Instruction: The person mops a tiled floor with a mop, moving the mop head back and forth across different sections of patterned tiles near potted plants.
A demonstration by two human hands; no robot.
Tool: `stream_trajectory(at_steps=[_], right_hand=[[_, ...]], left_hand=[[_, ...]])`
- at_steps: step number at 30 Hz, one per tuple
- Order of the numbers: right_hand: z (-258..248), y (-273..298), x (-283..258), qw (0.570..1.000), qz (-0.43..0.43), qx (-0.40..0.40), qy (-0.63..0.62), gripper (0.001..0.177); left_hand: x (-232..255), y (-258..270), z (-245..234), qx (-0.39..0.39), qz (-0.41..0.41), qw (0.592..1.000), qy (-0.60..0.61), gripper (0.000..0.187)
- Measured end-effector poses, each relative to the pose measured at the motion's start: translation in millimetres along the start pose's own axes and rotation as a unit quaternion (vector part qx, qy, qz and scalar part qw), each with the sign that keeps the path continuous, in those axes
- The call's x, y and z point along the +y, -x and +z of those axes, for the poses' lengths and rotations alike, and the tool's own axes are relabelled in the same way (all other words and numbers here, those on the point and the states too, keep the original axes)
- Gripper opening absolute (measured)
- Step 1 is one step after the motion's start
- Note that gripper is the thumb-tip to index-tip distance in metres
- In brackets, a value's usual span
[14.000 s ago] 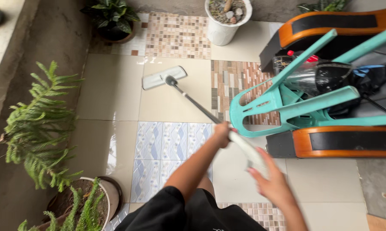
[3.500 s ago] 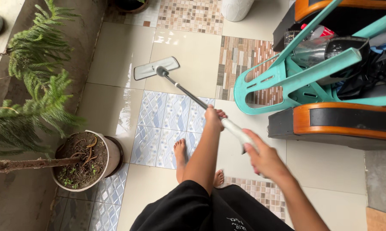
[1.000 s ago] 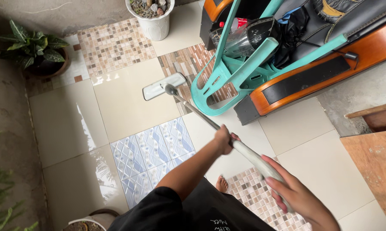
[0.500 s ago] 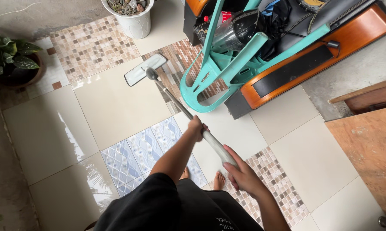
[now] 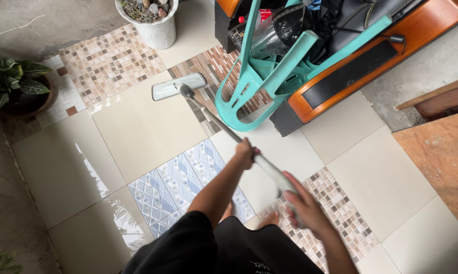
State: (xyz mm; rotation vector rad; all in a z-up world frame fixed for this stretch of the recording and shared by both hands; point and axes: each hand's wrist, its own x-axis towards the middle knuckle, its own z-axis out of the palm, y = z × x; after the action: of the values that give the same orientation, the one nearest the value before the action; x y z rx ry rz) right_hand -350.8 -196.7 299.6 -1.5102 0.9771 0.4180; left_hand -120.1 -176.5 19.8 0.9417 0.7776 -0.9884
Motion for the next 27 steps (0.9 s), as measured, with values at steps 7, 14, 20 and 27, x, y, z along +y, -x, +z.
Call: stream_trajectory(at_steps=[7,14,20,27], right_hand=[[49,-6,31,0.996,-0.034,-0.077,-0.024,0.067],[-62,105,53,0.996,0.025,-0.024,-0.085,0.066],[-63,136,107,0.995,0.007,0.030,-0.093,0.060],[8,91,162,0.998,-0.046,0.023,0.034,0.062]], left_hand=[[6,19,-46,0.142,0.098,0.977,-0.129,0.066],[-119,88,26,0.024,0.083,0.996,-0.033,0.063],[-160,144,23,0.034,0.090,0.994,-0.055,0.073],[-145,109,-50,0.075,0.152,0.973,-0.153,0.081]])
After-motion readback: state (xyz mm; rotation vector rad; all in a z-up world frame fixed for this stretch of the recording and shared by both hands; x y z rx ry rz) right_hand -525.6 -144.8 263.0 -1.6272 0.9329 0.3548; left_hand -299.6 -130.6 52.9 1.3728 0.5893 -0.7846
